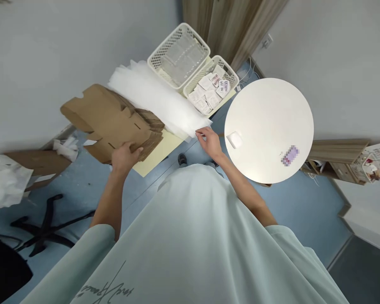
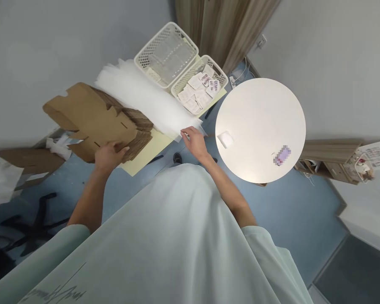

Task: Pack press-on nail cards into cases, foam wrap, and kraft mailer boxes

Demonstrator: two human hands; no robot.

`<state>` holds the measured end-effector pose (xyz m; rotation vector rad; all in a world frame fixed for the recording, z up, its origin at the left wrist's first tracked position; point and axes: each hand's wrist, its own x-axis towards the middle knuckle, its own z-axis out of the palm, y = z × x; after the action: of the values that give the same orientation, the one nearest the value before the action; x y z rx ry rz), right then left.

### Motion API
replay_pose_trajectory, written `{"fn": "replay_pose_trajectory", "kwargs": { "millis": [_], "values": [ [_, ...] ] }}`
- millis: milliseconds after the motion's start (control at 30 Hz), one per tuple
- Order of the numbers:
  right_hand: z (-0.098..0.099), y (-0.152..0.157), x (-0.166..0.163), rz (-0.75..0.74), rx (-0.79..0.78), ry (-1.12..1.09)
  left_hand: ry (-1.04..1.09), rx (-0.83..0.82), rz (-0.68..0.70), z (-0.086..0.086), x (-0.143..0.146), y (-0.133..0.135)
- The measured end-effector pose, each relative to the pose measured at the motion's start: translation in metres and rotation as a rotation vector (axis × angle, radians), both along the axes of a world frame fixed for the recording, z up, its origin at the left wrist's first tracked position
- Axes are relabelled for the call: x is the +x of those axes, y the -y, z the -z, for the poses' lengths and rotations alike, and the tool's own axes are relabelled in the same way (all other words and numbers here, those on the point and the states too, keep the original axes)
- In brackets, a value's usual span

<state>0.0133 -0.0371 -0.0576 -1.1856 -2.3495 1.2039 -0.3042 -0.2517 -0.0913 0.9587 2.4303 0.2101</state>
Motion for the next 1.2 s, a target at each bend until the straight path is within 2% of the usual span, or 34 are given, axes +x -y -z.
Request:
{"fn": "replay_pose_trajectory", "kwargs": {
  "millis": [100,300,500,633,733,833,933,1000,1100,1200],
  "values": [
    [0.000,0.022,-0.040,-0.117,0.016,0.054,0.053,0.071,0.005,0.010,-0.009,0.007],
    [-0.002,0.062,-0.101,-0.369,0.022,0.210,0.120,0.147,0.035,0.015,-0.021,0.013],
    [0.017,0.088,-0.156,-0.647,0.139,0.256,0.051,0.120,0.029,0.022,-0.026,0.007],
    [0.028,0.093,-0.178,-0.744,0.192,0.433,0.008,0.099,0.131,0.022,-0.025,0.004],
    [0.027,0.095,-0.184,-0.798,0.200,0.577,0.034,0.080,0.215,0.020,-0.027,0.008],
    [0.022,0.093,-0.187,-0.822,0.189,0.647,0.029,0.087,0.228,0.014,-0.030,0.012],
    [0.017,0.089,-0.189,-0.841,0.142,0.656,0.006,0.174,0.173,0.000,-0.038,0.017],
    [0.016,0.087,-0.190,-0.836,0.100,0.638,-0.022,0.287,0.131,-0.017,-0.046,0.021],
    [0.014,0.086,-0.189,-0.786,0.013,0.576,-0.100,0.493,0.089,-0.053,-0.062,0.027],
    [0.003,0.080,-0.179,-0.666,-0.090,0.403,-0.158,0.688,0.125,-0.094,-0.072,0.028]
  ]
}}
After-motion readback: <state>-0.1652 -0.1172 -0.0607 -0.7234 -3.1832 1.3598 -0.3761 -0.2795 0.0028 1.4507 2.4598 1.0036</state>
